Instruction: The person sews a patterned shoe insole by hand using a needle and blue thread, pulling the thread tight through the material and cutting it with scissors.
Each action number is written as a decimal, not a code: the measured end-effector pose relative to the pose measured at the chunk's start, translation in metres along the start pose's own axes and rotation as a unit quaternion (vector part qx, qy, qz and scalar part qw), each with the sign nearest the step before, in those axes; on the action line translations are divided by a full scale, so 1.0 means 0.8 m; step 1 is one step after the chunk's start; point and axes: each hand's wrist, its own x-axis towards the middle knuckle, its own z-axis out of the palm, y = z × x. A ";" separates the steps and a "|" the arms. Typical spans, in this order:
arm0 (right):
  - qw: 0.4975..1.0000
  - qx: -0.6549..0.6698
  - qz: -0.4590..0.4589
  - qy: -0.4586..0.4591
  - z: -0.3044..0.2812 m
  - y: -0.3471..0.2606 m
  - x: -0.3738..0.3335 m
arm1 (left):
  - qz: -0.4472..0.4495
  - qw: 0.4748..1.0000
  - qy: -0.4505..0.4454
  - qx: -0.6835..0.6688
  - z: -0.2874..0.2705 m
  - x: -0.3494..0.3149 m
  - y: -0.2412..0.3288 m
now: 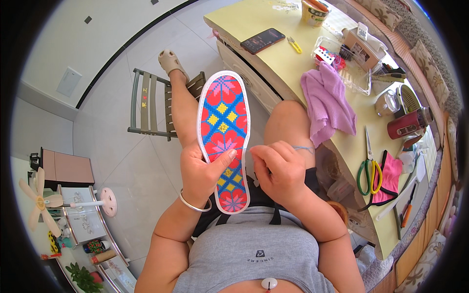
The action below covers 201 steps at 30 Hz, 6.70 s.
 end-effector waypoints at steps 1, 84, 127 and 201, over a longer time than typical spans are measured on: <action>1.000 -0.005 -0.001 0.001 0.000 0.000 0.000 | -0.001 1.000 0.003 0.004 0.000 -0.001 0.001; 0.801 0.364 0.413 0.233 -0.103 0.100 -0.060 | -0.123 0.926 -0.044 -0.353 -0.027 0.039 -0.057; 0.970 -0.145 -0.194 0.010 -0.028 0.053 -0.046 | -0.067 0.780 -0.315 -0.537 -0.047 0.044 -0.129; 0.960 0.139 0.243 -0.026 -0.059 0.016 -0.050 | -0.270 0.864 -0.246 -0.347 0.014 0.000 -0.066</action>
